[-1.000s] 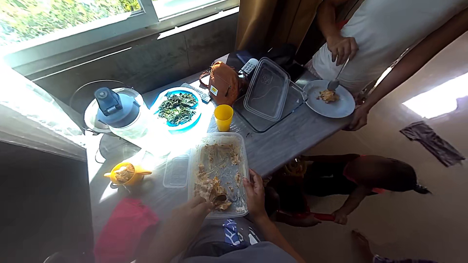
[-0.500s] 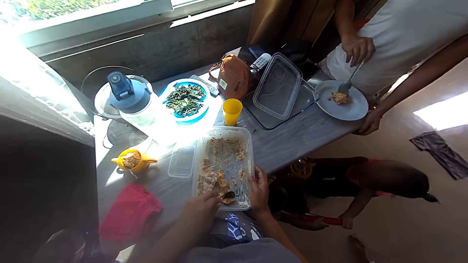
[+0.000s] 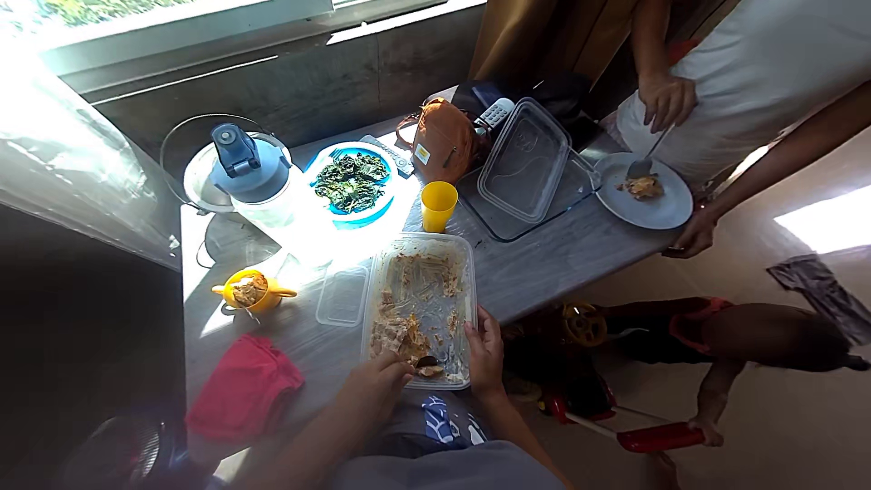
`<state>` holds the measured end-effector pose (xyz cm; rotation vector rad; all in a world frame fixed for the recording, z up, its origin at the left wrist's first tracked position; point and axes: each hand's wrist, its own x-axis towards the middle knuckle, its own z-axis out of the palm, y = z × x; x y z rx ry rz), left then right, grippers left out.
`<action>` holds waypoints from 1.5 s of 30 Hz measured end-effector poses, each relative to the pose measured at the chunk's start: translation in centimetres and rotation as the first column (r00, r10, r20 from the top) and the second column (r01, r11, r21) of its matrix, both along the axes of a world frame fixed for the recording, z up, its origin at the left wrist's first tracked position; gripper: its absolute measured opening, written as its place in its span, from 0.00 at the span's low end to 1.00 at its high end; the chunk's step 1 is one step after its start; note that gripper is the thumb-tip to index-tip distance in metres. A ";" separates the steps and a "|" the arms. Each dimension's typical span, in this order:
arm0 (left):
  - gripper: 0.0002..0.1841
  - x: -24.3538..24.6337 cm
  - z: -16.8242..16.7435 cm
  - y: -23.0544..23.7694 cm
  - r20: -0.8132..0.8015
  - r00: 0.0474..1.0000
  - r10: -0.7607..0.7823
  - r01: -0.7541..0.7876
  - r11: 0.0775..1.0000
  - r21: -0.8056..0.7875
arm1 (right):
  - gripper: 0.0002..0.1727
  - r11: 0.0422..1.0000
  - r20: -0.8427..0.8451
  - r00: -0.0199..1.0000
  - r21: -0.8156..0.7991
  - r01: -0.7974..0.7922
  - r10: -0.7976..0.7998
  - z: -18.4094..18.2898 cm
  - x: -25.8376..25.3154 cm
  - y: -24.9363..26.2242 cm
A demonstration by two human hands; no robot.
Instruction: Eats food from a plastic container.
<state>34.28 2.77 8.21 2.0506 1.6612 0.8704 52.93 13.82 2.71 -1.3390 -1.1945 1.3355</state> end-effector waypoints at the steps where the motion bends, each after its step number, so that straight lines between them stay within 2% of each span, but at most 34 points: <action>1: 0.12 0.1 0.0 0.1 0.010 1.000 -0.008 0.008 1.000 -0.011 | 0.26 1.000 0.001 1.000 0.001 -0.001 0.001 -0.1 0.0 0.0; 5: 0.19 -0.1 1.0 0.9 0.091 0.992 0.086 -0.082 0.995 -0.051 | 0.26 1.000 -0.005 1.000 -0.011 0.003 -0.003 0.1 0.0 0.0; 8: 0.19 -0.5 1.4 1.2 0.212 0.964 0.160 -0.136 0.983 -0.126 | 0.26 1.000 -0.027 1.000 -0.015 0.012 -0.012 0.1 -0.1 0.0; 12: 0.16 -0.6 2.2 1.7 0.398 0.834 0.381 -0.192 0.878 -0.439 | 0.25 0.999 -0.061 0.998 -0.035 0.004 -0.006 0.2 -0.1 0.0; 15: 0.15 -1.0 1.8 2.1 0.493 0.720 0.488 -0.186 0.820 -0.541 | 0.30 1.000 -0.068 0.998 -0.010 -0.009 0.009 0.0 0.2 0.0; 17: 0.15 -1.3 1.7 2.2 0.560 0.639 0.527 -0.183 0.812 -0.555 | 0.33 1.000 -0.065 0.998 -0.004 -0.002 0.002 -0.1 0.2 0.0; 20: 0.16 -2.1 1.8 2.1 0.631 0.535 0.563 -0.214 0.812 -0.543 | 0.30 1.000 -0.063 0.998 0.000 0.018 -0.018 -0.2 0.1 -0.1; 24: 0.17 -4.7 2.6 1.1 0.709 0.400 0.581 -0.392 0.808 -0.440 | 0.26 0.999 -0.069 0.997 -0.006 0.035 -0.036 -0.2 -0.1 0.0; 26: 0.18 -6.3 2.7 0.3 0.731 0.345 0.588 -0.525 0.767 -0.369 | 0.25 0.999 -0.073 0.997 -0.001 0.039 -0.039 -0.3 -0.1 -0.1; 28: 0.16 -7.7 2.1 -0.2 0.688 0.372 0.624 -0.671 0.693 -0.266 | 0.25 0.999 -0.071 0.997 0.003 0.043 -0.042 -0.3 -0.1 -0.1; 30: 0.15 -8.6 0.9 -0.5 0.544 0.489 0.681 -0.766 0.634 -0.106 | 0.25 0.999 -0.062 0.997 -0.004 0.038 -0.038 -0.3 0.0 0.0; 31: 0.17 -8.9 0.1 -0.6 0.413 0.573 0.708 -0.774 0.634 -0.012 | 0.25 0.999 -0.056 0.998 -0.008 0.034 -0.034 -0.3 0.0 0.0; 34: 0.20 -9.3 -2.2 -0.8 -0.005 0.777 0.629 -0.618 0.765 0.182 | 0.25 0.999 -0.038 0.999 -0.010 0.033 -0.034 -0.3 0.0 0.0; 36: 0.18 -9.1 -2.8 -0.9 -0.133 0.807 0.576 -0.529 0.804 0.271 | 0.25 0.999 -0.037 0.999 -0.015 0.034 -0.035 -0.3 0.1 0.0; 38: 0.17 -9.1 -2.2 -1.0 -0.156 0.807 0.569 -0.504 0.803 0.318 | 0.25 0.999 -0.040 0.998 -0.016 0.039 -0.040 -0.4 0.1 -0.1; 42: 0.21 -9.0 1.5 -1.2 -0.059 0.829 0.556 -0.505 0.790 0.347 | 0.24 0.999 -0.058 0.997 -0.002 0.050 -0.050 -0.5 0.3 -0.2; 45: 0.23 -8.1 5.0 -1.5 -0.010 0.920 0.391 -0.374 0.888 0.267 | 0.26 0.999 -0.034 0.999 0.009 0.033 -0.033 -0.4 0.6 -0.4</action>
